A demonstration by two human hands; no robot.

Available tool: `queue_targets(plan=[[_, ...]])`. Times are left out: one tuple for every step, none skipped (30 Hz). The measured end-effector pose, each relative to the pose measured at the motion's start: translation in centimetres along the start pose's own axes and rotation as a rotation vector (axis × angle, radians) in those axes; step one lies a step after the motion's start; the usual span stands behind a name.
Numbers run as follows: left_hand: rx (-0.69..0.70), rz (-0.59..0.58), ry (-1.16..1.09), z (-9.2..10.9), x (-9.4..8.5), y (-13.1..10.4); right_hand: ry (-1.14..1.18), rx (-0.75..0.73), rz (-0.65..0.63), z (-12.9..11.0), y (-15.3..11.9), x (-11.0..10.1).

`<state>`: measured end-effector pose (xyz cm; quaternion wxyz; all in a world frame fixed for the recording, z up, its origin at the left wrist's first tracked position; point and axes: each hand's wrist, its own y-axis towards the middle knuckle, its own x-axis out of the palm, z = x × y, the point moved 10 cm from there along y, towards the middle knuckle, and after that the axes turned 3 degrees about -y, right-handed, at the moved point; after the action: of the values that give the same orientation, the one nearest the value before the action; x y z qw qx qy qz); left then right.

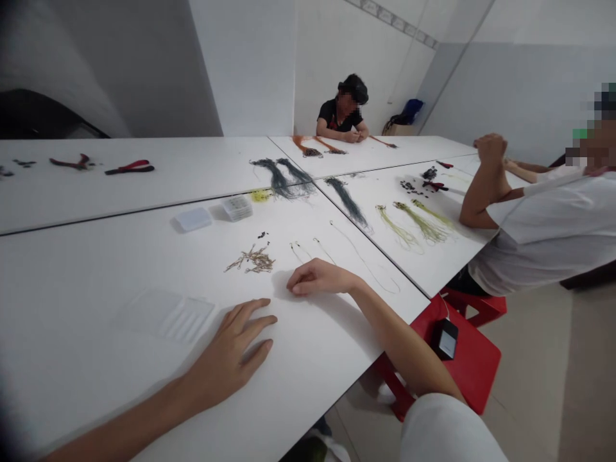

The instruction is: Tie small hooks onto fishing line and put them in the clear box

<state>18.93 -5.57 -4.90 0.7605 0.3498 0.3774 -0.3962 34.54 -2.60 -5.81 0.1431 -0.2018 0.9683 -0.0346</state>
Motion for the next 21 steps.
queue_targets(plan=[[-0.003,-0.003,-0.005,-0.1,0.0,0.0,0.020,0.019,0.013,0.4,0.0,-0.3],[-0.007,-0.004,-0.009,-0.1,0.0,0.1,0.029,0.042,0.033,0.8,-0.3,-0.8],[-0.010,-0.005,-0.013,-0.2,0.0,0.1,0.027,0.069,0.054,1.2,-0.7,-1.3],[-0.012,-0.006,-0.016,-0.2,0.0,0.1,0.015,0.098,0.075,1.5,-1.2,-1.9],[-0.014,-0.007,-0.020,-0.2,0.0,0.0,-0.002,0.129,0.087,1.8,-1.9,-2.5],[-0.015,-0.010,-0.023,-0.1,-0.1,0.0,-0.017,0.161,0.093,2.1,-2.6,-3.0],[-0.014,-0.013,-0.027,-0.1,-0.1,-0.1,-0.025,0.193,0.102,2.4,-3.3,-3.5],[-0.012,-0.016,-0.029,0.0,-0.1,-0.1,-0.032,0.212,0.118,2.5,-4.0,-4.1],[-0.011,-0.019,-0.032,0.1,-0.1,-0.1,-0.041,0.211,0.156,2.5,-4.5,-4.9],[-0.010,-0.020,-0.034,0.2,-0.2,-0.2,-0.043,0.192,0.214,2.3,-4.9,-5.7],[-0.011,-0.020,-0.035,0.2,-0.2,-0.2,-0.051,0.170,0.289,2.1,-5.3,-6.6],[-0.012,-0.020,-0.036,0.2,-0.2,-0.1,-0.068,0.148,0.378,2.0,-5.5,-7.6],[-0.013,-0.020,-0.036,0.3,-0.3,-0.1,-0.102,0.133,0.469,1.9,-5.7,-8.4],[-0.013,-0.019,-0.037,0.3,-0.3,-0.1,-0.158,0.127,0.557,1.9,-5.8,-9.1],[-0.011,-0.019,-0.036,0.3,-0.3,0.0,-0.233,0.127,0.632,1.9,-5.9,-9.7],[-0.009,-0.018,-0.036,0.3,-0.2,0.0,-0.320,0.129,0.691,1.9,-5.8,-10.0],[-0.006,-0.015,-0.035,0.3,-0.2,0.0,-0.404,0.132,0.737,1.9,-5.6,-10.1],[-0.004,-0.012,-0.035,0.3,-0.2,0.0,-0.478,0.136,0.777,2.0,-5.5,-10.2],[-0.002,-0.009,-0.035,0.3,-0.2,0.0,-0.541,0.143,0.815,2.0,-5.3,-10.3],[0.000,-0.008,-0.035,0.3,-0.2,0.0,-0.599,0.152,0.849,2.1,-5.2,-10.4],[0.001,-0.008,-0.034,0.2,-0.2,0.0,-0.652,0.162,0.873,2.2,-5.0,-10.4]])
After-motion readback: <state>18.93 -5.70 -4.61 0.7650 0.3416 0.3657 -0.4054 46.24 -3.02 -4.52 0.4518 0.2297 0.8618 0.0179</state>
